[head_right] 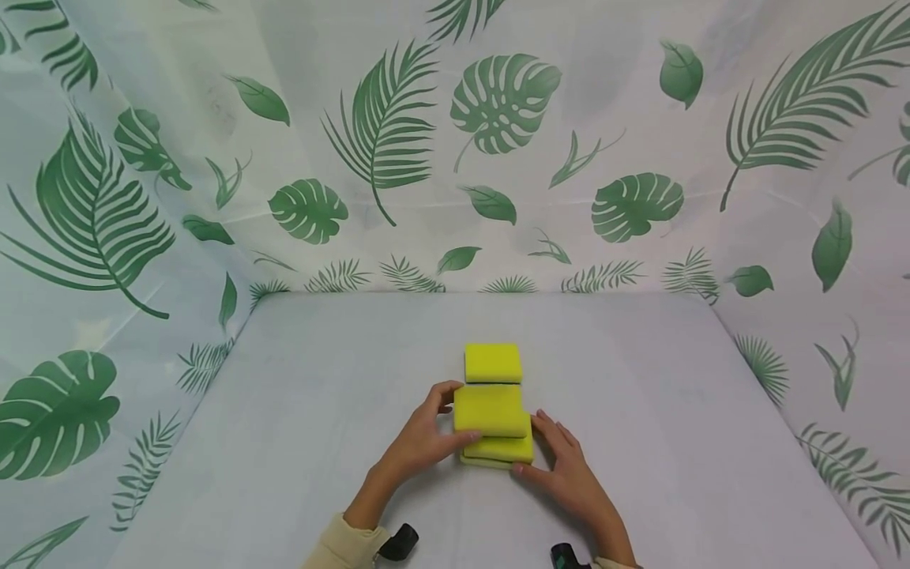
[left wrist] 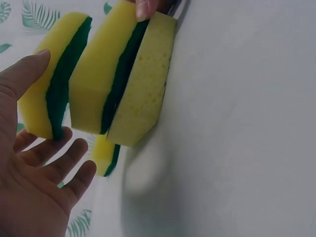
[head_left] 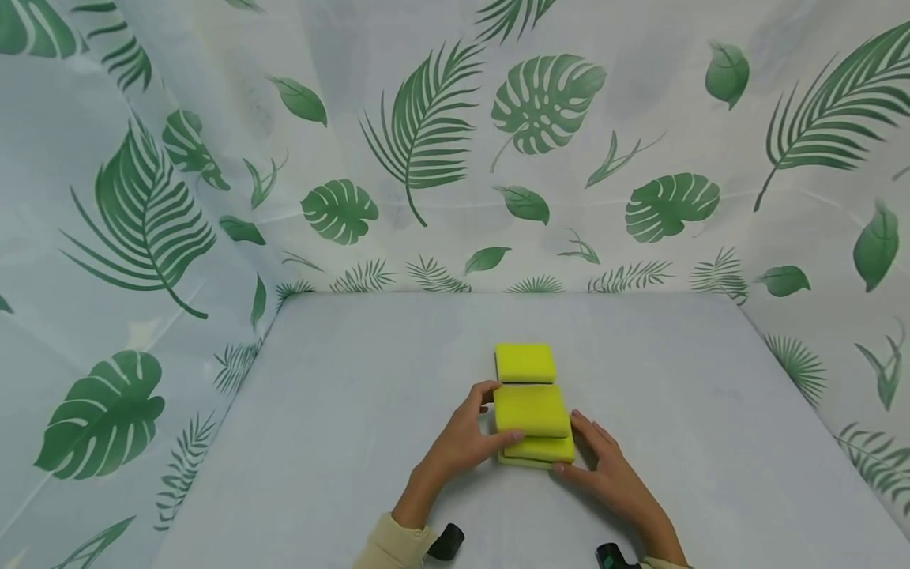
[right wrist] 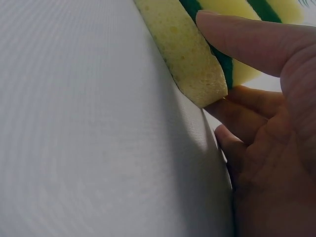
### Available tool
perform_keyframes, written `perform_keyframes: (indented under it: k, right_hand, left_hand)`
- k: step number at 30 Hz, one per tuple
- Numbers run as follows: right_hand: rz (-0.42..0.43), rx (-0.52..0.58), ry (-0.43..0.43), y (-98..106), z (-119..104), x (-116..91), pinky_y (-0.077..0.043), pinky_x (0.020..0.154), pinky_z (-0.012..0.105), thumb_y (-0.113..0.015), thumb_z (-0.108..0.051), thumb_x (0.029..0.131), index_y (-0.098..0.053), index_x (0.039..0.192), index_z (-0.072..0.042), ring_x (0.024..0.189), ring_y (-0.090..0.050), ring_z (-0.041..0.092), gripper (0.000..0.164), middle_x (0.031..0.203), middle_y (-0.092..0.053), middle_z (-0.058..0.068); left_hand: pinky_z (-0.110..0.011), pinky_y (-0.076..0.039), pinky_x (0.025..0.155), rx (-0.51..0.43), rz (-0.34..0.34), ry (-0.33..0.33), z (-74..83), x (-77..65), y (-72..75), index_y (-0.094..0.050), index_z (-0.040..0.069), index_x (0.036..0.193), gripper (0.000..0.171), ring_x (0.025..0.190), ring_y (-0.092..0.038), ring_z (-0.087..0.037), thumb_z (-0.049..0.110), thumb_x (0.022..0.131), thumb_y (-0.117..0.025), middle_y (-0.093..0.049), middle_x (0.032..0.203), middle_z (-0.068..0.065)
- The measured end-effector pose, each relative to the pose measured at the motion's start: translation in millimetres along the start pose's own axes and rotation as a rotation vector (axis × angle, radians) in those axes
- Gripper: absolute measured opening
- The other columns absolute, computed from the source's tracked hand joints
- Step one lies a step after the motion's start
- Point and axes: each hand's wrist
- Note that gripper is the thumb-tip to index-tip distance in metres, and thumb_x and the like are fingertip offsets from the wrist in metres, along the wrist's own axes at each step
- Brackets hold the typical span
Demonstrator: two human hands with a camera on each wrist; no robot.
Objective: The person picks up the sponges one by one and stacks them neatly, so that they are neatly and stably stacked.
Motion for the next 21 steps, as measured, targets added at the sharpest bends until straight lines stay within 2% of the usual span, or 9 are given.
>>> perform_keyframes:
  k: [10, 21]
  right_hand:
    - [0.024, 0.01, 0.06, -0.7, 1.3, 0.8, -0.011, 0.119, 0.079, -0.087, -0.043, 0.089, -0.03, 0.168, -0.002, 0.157, -0.012, 0.055, 0.105, 0.173, -0.025, 0.022]
    - [0.054, 0.014, 0.111, -1.5, 4.4, 0.0, -0.011, 0.118, 0.08, -0.087, -0.041, 0.09, -0.034, 0.166, 0.0, 0.155, -0.015, 0.056, 0.102, 0.172, -0.027, 0.023]
  left_hand:
    - [-0.042, -0.046, 0.114, 0.01, -0.039, -0.009, 0.3, -1.8, -8.1, -0.038, 0.009, 0.159, 0.081, 0.135, -0.054, -0.019, 0.04, 0.097, -0.081, -0.053, 0.153, -0.009]
    - [-0.042, -0.045, 0.116, 0.001, -0.055, -0.005, -1.3, -2.6, -12.4, -0.037, 0.01, 0.159, 0.083, 0.138, -0.052, -0.018, 0.042, 0.097, -0.082, -0.051, 0.156, -0.007]
Point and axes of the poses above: each hand's wrist, its own x-axis towards the middle knuckle, its own y-axis out of the back of the hand, z = x × y
